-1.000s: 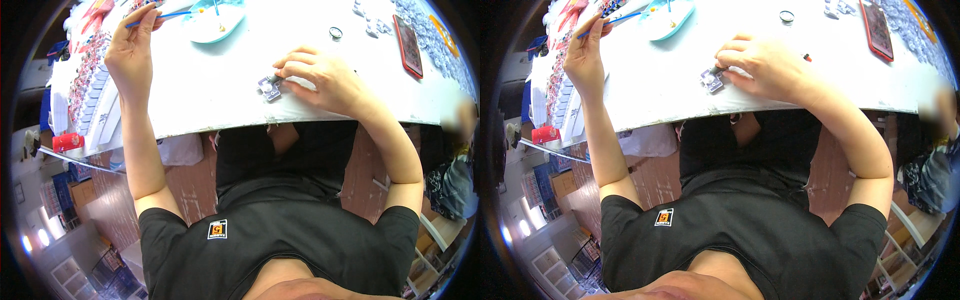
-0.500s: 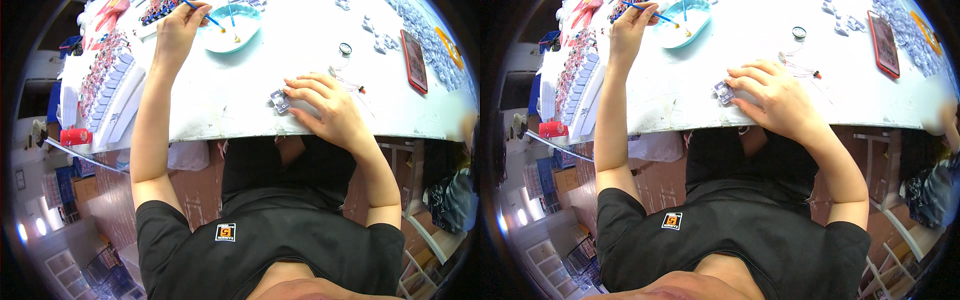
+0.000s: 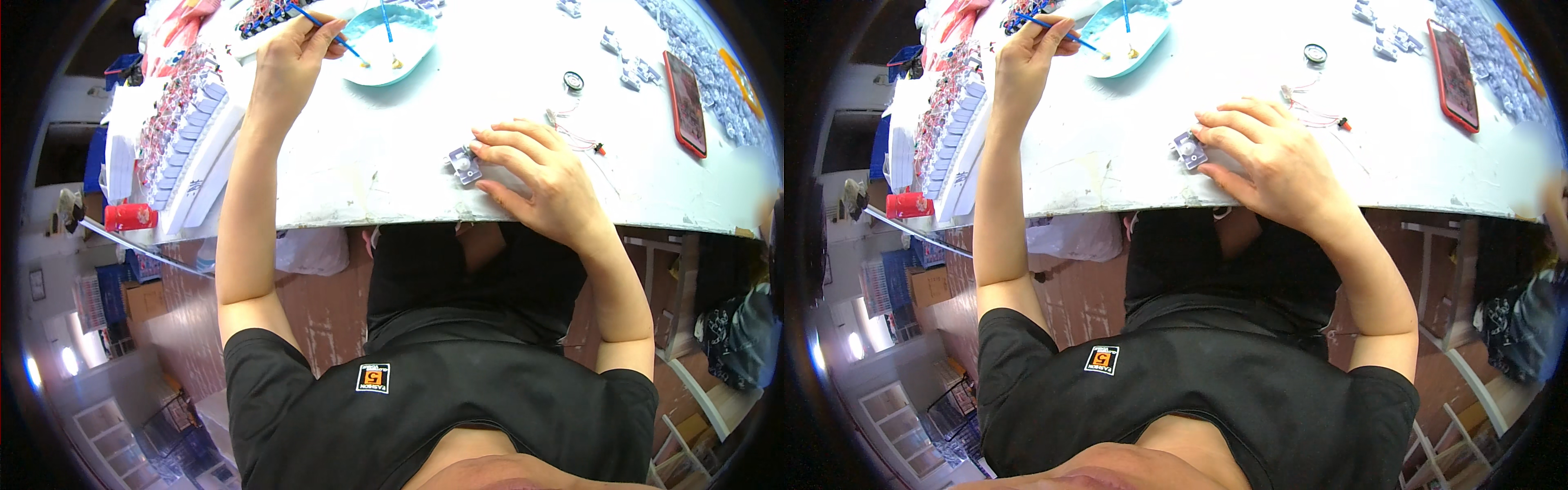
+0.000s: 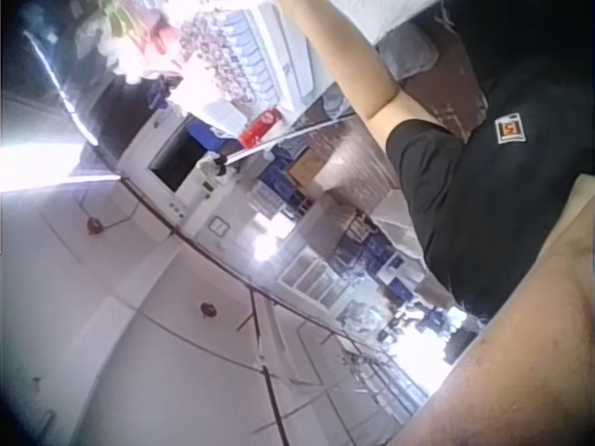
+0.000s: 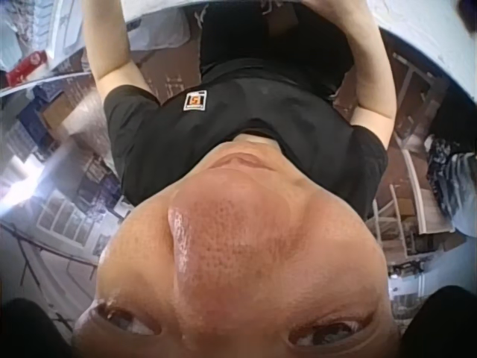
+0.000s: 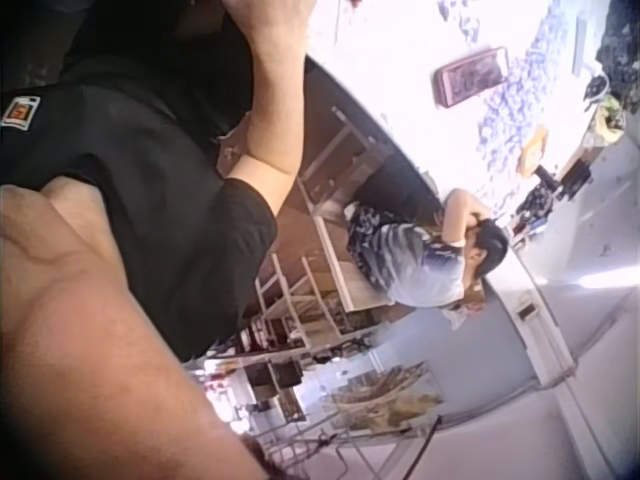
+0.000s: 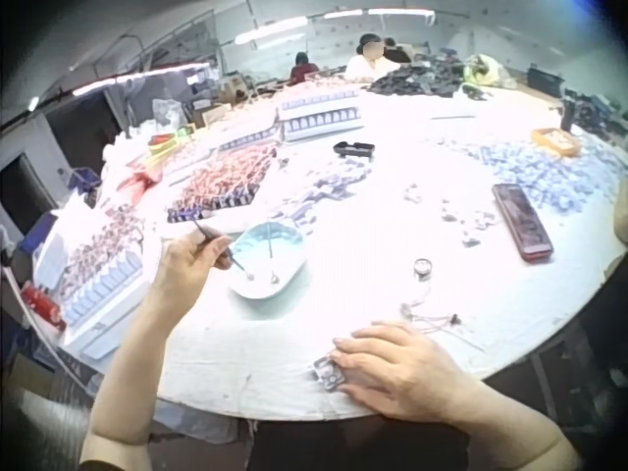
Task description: Assemble small electronic toy components by gluing motors and connecting wires inside plastic housings.
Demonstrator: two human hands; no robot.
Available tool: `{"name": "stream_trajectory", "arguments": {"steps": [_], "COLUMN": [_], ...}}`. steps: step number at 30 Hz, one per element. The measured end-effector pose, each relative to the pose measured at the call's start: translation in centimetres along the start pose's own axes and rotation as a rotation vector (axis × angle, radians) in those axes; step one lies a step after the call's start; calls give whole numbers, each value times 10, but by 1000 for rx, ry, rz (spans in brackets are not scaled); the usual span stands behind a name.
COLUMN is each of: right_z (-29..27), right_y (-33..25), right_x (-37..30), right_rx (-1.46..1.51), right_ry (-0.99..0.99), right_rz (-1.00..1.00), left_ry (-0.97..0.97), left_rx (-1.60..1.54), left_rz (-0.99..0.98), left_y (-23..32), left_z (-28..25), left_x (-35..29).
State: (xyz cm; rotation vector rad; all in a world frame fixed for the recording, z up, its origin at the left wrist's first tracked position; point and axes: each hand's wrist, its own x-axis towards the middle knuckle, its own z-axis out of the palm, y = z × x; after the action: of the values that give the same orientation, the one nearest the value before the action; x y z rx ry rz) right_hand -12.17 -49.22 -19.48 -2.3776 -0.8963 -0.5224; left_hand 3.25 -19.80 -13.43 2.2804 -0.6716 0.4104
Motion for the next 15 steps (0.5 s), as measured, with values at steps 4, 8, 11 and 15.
{"name": "stream_trajectory", "arguments": {"steps": [4, 8, 11, 15], "right_z": [-1, -2, -1, -1], "right_y": [0, 4, 2, 3], "right_x": [-1, 1, 0, -1], "right_rx": [-9, -8, -6, -15], "right_ry": [17, 19, 25, 27], "right_rz": [14, -14, -19, -23], "left_ry": [25, 128, -7, 107], "left_rx": [-61, -182, -110, -105], "left_rz": [34, 78, 10, 126], "left_y": [-10, -7, -14, -2], "left_z": [2, -4, -1, 2], "left_x": [5, 4, 0, -1]}}
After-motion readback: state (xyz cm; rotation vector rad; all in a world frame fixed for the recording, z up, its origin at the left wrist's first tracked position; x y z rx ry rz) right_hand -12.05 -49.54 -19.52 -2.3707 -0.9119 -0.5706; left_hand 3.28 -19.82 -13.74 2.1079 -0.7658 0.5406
